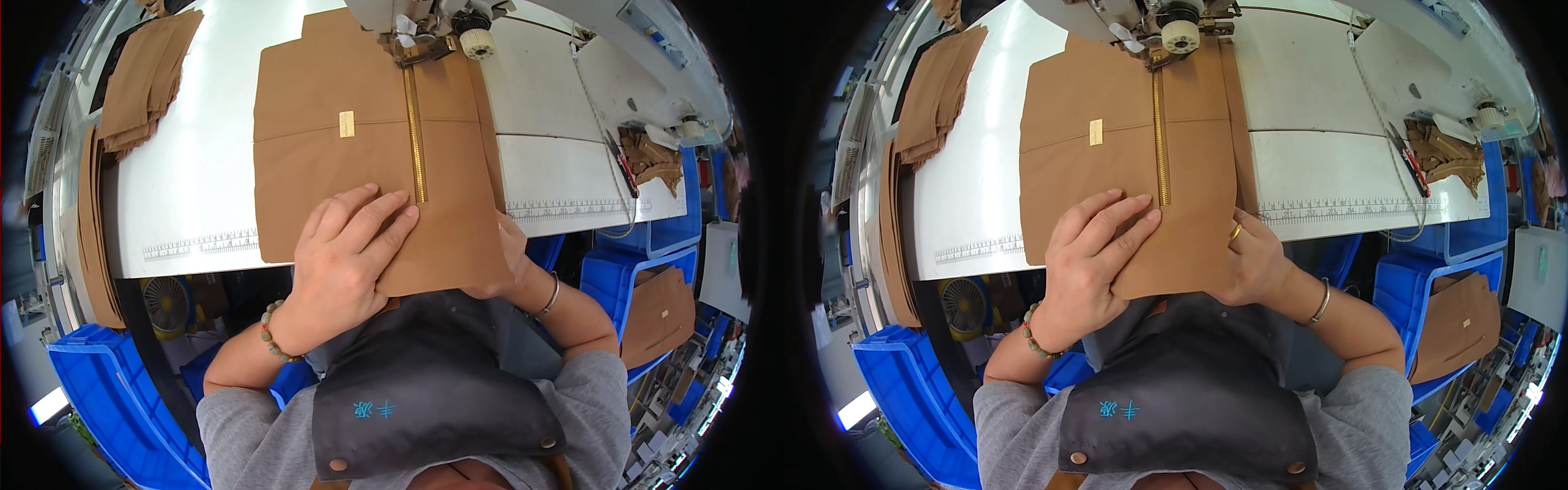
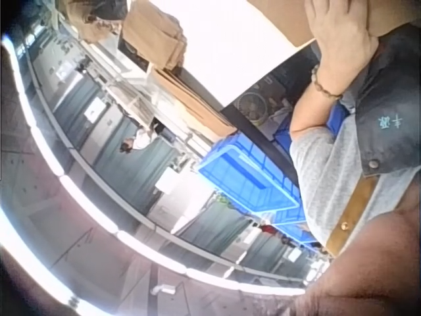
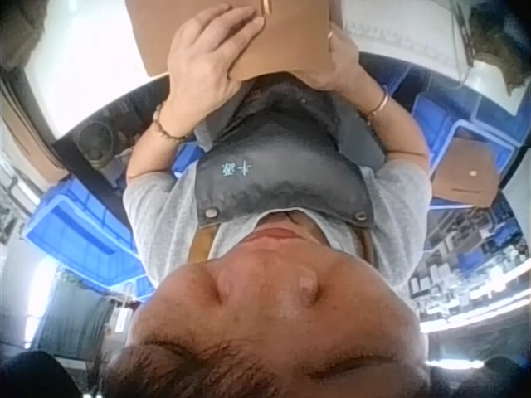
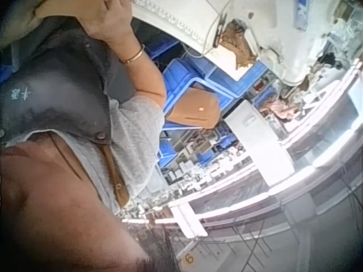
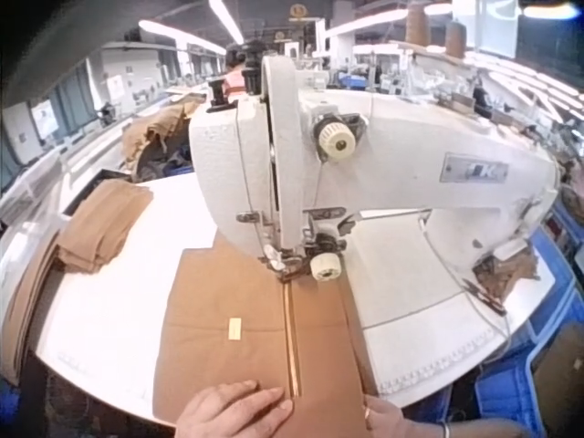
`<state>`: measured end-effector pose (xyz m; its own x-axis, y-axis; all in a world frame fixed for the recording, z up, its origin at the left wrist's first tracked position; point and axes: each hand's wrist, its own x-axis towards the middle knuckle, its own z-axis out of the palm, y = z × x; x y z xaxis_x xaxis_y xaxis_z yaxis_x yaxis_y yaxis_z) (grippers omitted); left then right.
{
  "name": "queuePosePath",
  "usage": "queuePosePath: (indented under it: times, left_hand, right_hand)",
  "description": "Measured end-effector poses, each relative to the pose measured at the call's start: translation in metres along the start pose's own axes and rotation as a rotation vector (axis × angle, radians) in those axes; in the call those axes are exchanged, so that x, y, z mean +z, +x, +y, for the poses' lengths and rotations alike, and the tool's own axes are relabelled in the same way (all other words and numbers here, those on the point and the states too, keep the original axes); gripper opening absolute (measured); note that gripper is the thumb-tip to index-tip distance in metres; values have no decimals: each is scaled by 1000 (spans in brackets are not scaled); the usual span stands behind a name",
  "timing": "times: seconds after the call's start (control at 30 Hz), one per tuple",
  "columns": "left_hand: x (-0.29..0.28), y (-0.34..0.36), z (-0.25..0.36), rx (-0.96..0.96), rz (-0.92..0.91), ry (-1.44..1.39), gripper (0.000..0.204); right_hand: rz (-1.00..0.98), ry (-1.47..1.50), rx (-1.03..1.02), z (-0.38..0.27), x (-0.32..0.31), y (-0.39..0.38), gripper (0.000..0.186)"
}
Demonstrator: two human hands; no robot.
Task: Sewing a zipper and panels onto a leather bag using an industrial sewing machine.
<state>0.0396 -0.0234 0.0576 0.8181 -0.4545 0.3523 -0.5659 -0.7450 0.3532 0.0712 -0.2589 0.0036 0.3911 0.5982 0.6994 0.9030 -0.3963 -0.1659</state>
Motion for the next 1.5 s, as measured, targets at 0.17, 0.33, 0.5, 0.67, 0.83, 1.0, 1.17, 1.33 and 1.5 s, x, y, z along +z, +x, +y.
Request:
queuePosePath:
  times: [0.17, 0.33, 0.5, 0.67, 0.83, 1.0, 1.17, 1.33, 1.5]
  left_hand:
    - [0, -1, 0, 0, -32, 25, 53]
    - [-6, -1, 5, 26, -89, 110, 66]
    - [-13, -2, 10, 34, -173, 175, 84]
    - [-17, -1, 12, 12, -214, 121, 83]
    - [-5, 1, 9, 69, -147, 222, 54]
    - [0, 11, -7, 144, -11, 159, 35]
    - [-15, 40, -30, 103, -210, 20, 58]
    - [-14, 64, -40, 30, -162, 139, 85]
    - [-15, 67, -43, 63, -251, 180, 93]
  right_hand:
    - [-24, -3, -20, 1, 0, -2, 40]
    - [-32, 47, 13, -1, -6, -4, 35]
    - [-40, 40, 133, 10, -46, 4, 16]
    - [-103, 74, 277, 18, -62, 28, 16]
    - [-237, 174, 225, 5, -34, 43, 33]
    - [-158, 74, 91, -3, -23, 43, 34]
    - [-234, 53, 35, -2, -25, 42, 27]
    - [-266, 30, -11, 1, -26, 46, 26]
    - [-570, 294, 67, 36, -41, 63, 30]
